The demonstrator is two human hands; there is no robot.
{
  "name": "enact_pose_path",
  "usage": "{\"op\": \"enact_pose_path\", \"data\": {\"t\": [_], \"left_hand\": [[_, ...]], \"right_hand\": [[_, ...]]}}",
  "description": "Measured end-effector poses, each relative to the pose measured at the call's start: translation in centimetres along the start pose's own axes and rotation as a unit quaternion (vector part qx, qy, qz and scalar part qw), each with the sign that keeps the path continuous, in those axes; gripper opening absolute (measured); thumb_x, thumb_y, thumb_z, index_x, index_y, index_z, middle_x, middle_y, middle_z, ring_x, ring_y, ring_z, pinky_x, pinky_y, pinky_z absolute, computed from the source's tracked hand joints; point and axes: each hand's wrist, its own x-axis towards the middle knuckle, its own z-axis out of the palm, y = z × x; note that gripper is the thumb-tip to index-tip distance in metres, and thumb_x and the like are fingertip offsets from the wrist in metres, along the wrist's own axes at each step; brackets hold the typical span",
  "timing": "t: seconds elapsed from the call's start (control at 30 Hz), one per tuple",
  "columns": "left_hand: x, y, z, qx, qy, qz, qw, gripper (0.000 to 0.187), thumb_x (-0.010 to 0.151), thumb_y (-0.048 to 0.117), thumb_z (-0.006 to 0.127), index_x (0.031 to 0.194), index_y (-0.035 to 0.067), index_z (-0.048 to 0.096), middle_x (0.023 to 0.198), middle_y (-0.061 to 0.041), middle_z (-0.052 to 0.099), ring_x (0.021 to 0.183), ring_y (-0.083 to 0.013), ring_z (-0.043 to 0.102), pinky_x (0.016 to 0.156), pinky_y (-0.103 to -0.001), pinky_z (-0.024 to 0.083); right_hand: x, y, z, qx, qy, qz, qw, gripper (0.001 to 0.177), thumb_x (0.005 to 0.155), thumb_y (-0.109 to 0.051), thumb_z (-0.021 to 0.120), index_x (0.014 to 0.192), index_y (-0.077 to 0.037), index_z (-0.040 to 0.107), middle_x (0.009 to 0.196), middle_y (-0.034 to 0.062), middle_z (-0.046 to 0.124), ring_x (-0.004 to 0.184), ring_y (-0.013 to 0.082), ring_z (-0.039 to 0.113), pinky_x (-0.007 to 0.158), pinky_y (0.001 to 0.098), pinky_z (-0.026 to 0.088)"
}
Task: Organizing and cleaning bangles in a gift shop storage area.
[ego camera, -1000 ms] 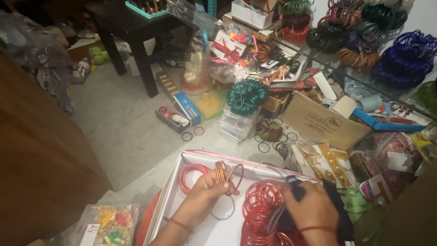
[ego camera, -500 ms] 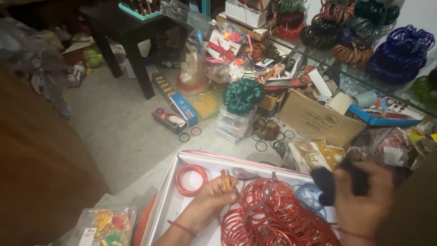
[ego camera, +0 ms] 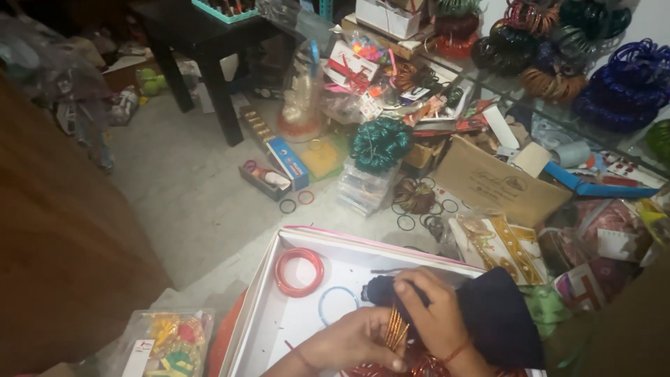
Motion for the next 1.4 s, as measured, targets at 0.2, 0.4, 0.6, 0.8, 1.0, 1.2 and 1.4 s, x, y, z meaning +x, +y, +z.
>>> {"op": "enact_pose_path", "data": {"t": [0.2,0.4,0.6,0.8,1.0,1.2,1.4], "left_hand": [[-0.3,0.6,-0.7,0.205,0.028,0.012,0.978,0.014,0.091,-0.003,0.077,0.104,-0.006,0.074,0.094,-0.009,0.074,0.088,-0.0110,0.068,0.083,-0.026,0.055],[-0.1,1.4,-0.2,0.050,-0.017,-0.028,0.998,0.014,0.095,0.000,0.073,0.109,-0.002,0.068,0.104,-0.006,0.075,0.097,-0.0107,0.070,0.091,-0.025,0.056],[-0.6,2.5,-0.6,0.072,0.003,-0.008,0.997,0.016,0.094,-0.001,0.073,0.109,-0.001,0.067,0.102,-0.005,0.074,0.096,-0.0117,0.071,0.090,-0.027,0.057],[-0.2,1.7,-0.8,0.000,-0.030,-0.020,0.999,0.014,0.106,0.013,0.063,0.115,0.002,0.064,0.093,-0.006,0.071,0.086,-0.0122,0.068,0.081,-0.026,0.055],[-0.7,2.4,-1.1,-0.038,-0.022,0.014,0.999,0.013,0.106,0.010,0.064,0.113,-0.001,0.062,0.092,-0.005,0.067,0.081,-0.0113,0.062,0.075,-0.025,0.048],[0.3,1.9,-0.5,-0.176,0.011,0.045,0.983,0.015,0.105,0.017,0.060,0.109,0.002,0.063,0.085,-0.003,0.061,0.080,-0.0123,0.059,0.078,-0.027,0.051],[-0.3,2.1,-0.1,-0.138,-0.036,-0.005,0.990,0.010,0.105,0.011,0.060,0.108,0.001,0.061,0.090,-0.002,0.061,0.081,-0.0119,0.058,0.076,-0.025,0.047]], "right_hand": [[0.2,-3.9,-0.3,-0.107,0.011,-0.223,0.969,0.015,0.079,-0.018,0.075,0.087,-0.006,0.070,0.096,0.0100,0.070,0.092,0.0294,0.067,0.083,0.0384,0.050],[0.1,4.6,-0.8,0.031,0.014,0.040,0.999,0.017,0.088,-0.018,0.070,0.092,-0.002,0.074,0.090,0.0072,0.077,0.083,0.0160,0.073,0.077,0.0299,0.057],[0.1,8.7,-3.5,0.134,0.190,0.237,0.943,0.030,0.102,-0.028,0.062,0.110,-0.001,0.075,0.098,0.0067,0.077,0.089,0.0115,0.066,0.083,0.0280,0.053],[-0.1,0.2,-1.9,0.083,0.041,-0.001,0.996,0.030,0.105,-0.022,0.062,0.127,-0.004,0.069,0.101,0.0174,0.064,0.096,0.0246,0.056,0.085,0.0364,0.042],[-0.2,5.3,-2.1,0.019,-0.017,0.081,0.996,0.030,0.093,-0.021,0.064,0.118,-0.007,0.070,0.109,0.0088,0.077,0.107,0.0224,0.073,0.095,0.0340,0.053],[-0.4,1.4,-2.9,0.101,0.088,0.022,0.991,0.048,0.093,-0.016,0.065,0.136,0.000,0.051,0.130,0.0142,0.063,0.125,0.0265,0.057,0.107,0.0380,0.042],[-1.4,0.4,-1.0,0.201,-0.120,0.014,0.972,0.062,0.077,-0.007,0.073,0.135,-0.006,0.050,0.125,0.0118,0.066,0.123,0.0244,0.060,0.106,0.0403,0.045]]}}
